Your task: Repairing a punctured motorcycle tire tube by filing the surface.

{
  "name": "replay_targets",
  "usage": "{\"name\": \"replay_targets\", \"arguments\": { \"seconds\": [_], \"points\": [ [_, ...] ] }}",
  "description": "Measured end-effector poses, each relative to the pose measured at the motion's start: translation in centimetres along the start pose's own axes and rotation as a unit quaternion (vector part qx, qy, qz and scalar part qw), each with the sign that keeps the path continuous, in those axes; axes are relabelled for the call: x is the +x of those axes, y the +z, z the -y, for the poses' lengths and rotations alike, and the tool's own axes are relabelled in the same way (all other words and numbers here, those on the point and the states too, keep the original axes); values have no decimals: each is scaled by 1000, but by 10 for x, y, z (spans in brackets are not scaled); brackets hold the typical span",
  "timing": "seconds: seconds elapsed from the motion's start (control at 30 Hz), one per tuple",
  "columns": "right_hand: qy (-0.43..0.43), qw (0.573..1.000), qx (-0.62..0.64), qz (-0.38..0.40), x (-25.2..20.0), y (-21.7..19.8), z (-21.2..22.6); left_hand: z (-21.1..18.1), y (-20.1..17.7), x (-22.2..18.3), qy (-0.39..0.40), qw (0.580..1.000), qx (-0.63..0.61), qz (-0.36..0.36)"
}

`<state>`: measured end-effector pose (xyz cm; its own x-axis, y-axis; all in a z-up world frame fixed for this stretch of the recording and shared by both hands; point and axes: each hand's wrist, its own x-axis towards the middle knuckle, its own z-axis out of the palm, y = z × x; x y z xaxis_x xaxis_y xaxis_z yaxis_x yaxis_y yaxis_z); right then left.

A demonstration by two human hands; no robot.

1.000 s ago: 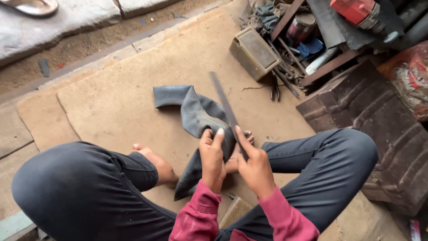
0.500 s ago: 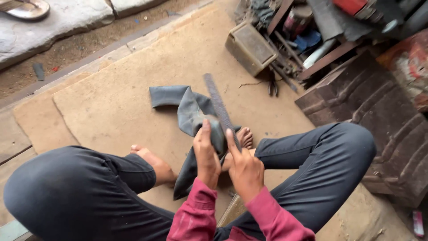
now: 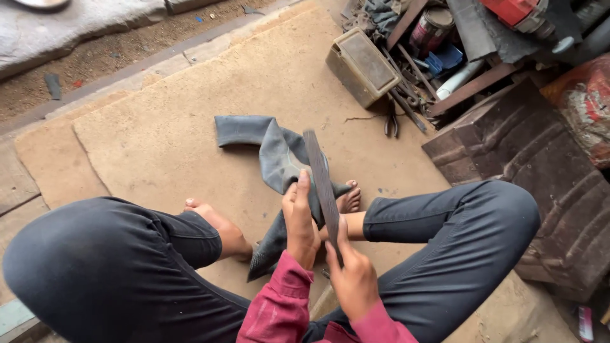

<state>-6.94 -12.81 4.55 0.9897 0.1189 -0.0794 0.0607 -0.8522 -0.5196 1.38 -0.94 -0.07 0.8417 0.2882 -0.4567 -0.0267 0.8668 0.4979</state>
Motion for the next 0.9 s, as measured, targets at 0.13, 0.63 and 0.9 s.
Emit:
{"name": "replay_targets", "arguments": {
  "seconds": [0.13,0.63,0.9],
  "points": [
    [-147,985,28,-81,54,1,20,4,-10,1,40,999,-1,13],
    [-98,995,-24,-1,-66,-10,-45,-10,-8,4,0,996,-92,9],
    [-138,987,-70,-34,16,-12,20,-18,14,-31,-10,1000,-22,2]
  ]
}}
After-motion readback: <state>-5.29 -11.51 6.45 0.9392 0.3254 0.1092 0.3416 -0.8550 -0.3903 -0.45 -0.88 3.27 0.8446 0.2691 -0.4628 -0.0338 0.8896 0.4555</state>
